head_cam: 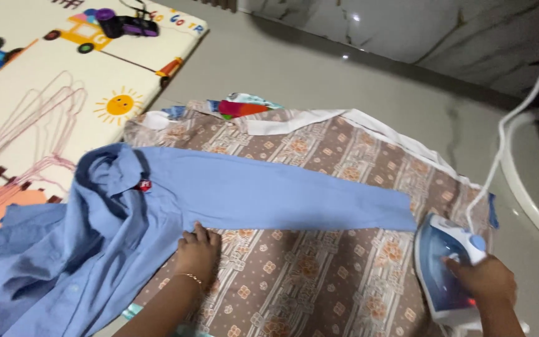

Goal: Iron a blue long-sleeved shirt on an ironing mat and then place it on a hanger.

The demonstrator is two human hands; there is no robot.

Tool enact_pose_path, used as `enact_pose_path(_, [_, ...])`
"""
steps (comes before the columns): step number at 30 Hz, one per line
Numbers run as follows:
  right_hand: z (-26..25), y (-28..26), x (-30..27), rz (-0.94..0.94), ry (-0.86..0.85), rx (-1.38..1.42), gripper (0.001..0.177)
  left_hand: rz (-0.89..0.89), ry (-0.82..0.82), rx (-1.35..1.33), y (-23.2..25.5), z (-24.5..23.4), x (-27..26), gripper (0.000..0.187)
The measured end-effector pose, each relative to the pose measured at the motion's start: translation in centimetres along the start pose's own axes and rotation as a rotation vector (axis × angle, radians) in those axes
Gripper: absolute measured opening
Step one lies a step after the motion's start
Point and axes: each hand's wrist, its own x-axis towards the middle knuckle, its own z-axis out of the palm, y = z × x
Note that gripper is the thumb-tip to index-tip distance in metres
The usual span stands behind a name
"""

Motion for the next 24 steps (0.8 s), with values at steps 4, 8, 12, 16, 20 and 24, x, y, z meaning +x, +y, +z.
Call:
enact_pose_path(4, [0.6,-0.8,0.4,0.144,0.087,0.058,0.082,0.089,-0.263,0.038,-0.2,-2.4,-0.8,0.106])
enact_pose_path(8, [3.2,1.9,3.5,0.136,0.097,0.063,0.08,0.04,0.003,-0.011,-1.5,-0.9,-2.4,0.077])
enact_pose_path(12, [0.3,-1.0,-1.9,-0.084,0.224,0.091,0.085,0.126,-0.096,-0.237,-5.6,-2.2,-5.1,0.1])
enact_pose_path(16, [-2.3,-9.9,-10.9,-0.347,0.256,0.203,0.081,0.217,0.005,-0.35,-8.3,1.5,-6.6,0.093])
enact_pose_path(20, [-6.7,-23.0,-21.6,-0.464,0.101,0.224,0.074,0.352,0.012,-0.218,-8.8,8.3,-6.1,0.084])
enact_pose_path(24, [-5.7,-33.5,-27.0,-0.85,0.119,0.201,0.068,0.586,0.257,-0.269,-10.1,10.0,-6.7,0.077])
